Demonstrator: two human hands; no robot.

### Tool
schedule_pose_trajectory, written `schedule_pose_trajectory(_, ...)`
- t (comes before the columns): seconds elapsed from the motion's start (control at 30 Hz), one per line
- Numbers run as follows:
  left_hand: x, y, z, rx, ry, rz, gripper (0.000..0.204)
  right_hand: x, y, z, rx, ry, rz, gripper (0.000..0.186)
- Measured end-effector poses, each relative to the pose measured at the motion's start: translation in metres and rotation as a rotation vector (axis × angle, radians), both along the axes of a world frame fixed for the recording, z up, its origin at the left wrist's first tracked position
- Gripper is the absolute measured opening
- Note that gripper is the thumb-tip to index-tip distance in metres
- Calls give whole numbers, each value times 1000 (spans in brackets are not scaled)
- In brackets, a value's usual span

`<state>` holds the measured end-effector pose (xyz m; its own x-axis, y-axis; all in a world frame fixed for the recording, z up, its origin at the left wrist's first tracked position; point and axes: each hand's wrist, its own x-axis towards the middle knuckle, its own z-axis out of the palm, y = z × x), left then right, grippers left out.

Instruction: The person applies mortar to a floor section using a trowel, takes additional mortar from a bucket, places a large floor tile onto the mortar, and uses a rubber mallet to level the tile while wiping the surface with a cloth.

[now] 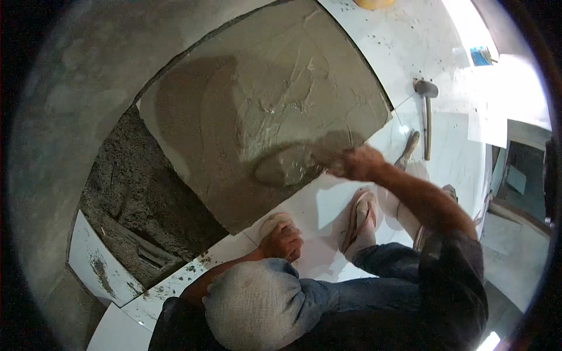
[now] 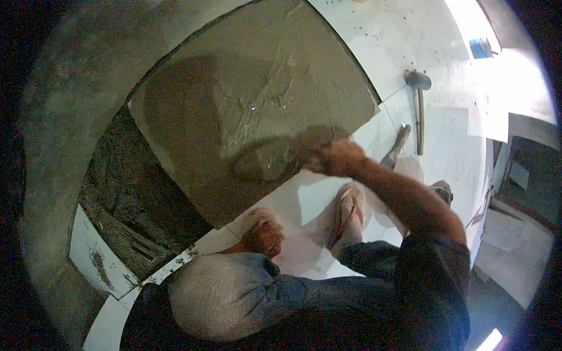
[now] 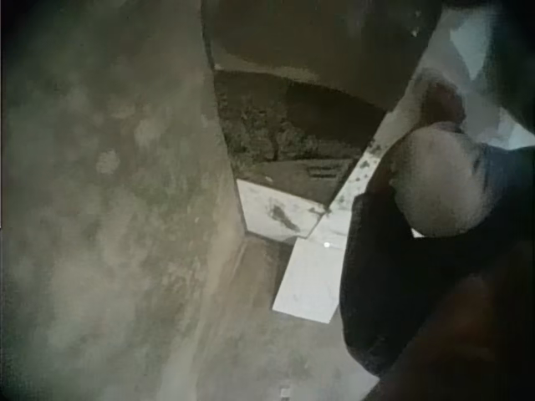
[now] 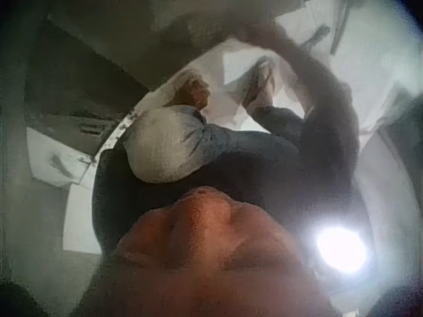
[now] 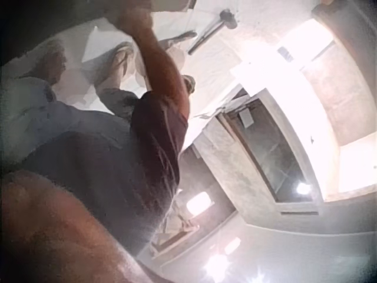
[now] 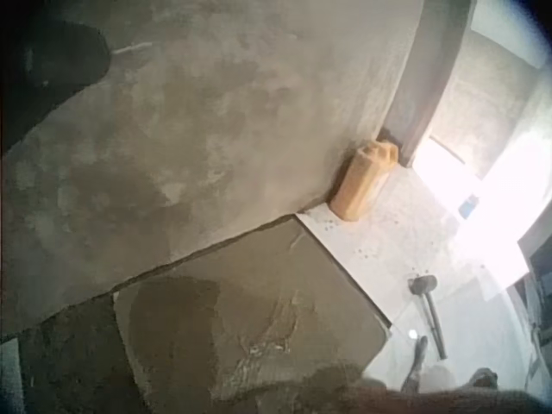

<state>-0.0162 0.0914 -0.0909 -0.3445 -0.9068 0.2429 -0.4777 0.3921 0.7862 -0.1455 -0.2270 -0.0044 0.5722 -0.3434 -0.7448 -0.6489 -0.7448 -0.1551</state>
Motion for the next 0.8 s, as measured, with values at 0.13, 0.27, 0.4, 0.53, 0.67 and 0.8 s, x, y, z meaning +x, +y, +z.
schedule_pose_trajectory(0.13,0,-1,-2,-4,4,38,12,20,-17,-9,-86,-27,-220,49)
schedule_pose_trajectory(0.27,-1,2,-7,31,-14,5,12,27,-79,-14,-185,-473,-568,49)
schedule_pose_trajectory(0.4,-4,6,-10,57,16,55,15,38,-103,-36,60,-350,-1058,46)
schedule_pose_trajectory(0.53,-3,7,-12,65,8,46,13,68,-35,-56,145,-496,-722,47)
schedule_pose_trajectory(0.67,-1,9,-16,20,-59,16,14,94,64,-37,95,-400,94,41)
schedule_pose_trajectory(0.8,-3,13,-19,18,-63,48,14,72,83,-10,15,-258,-185,41)
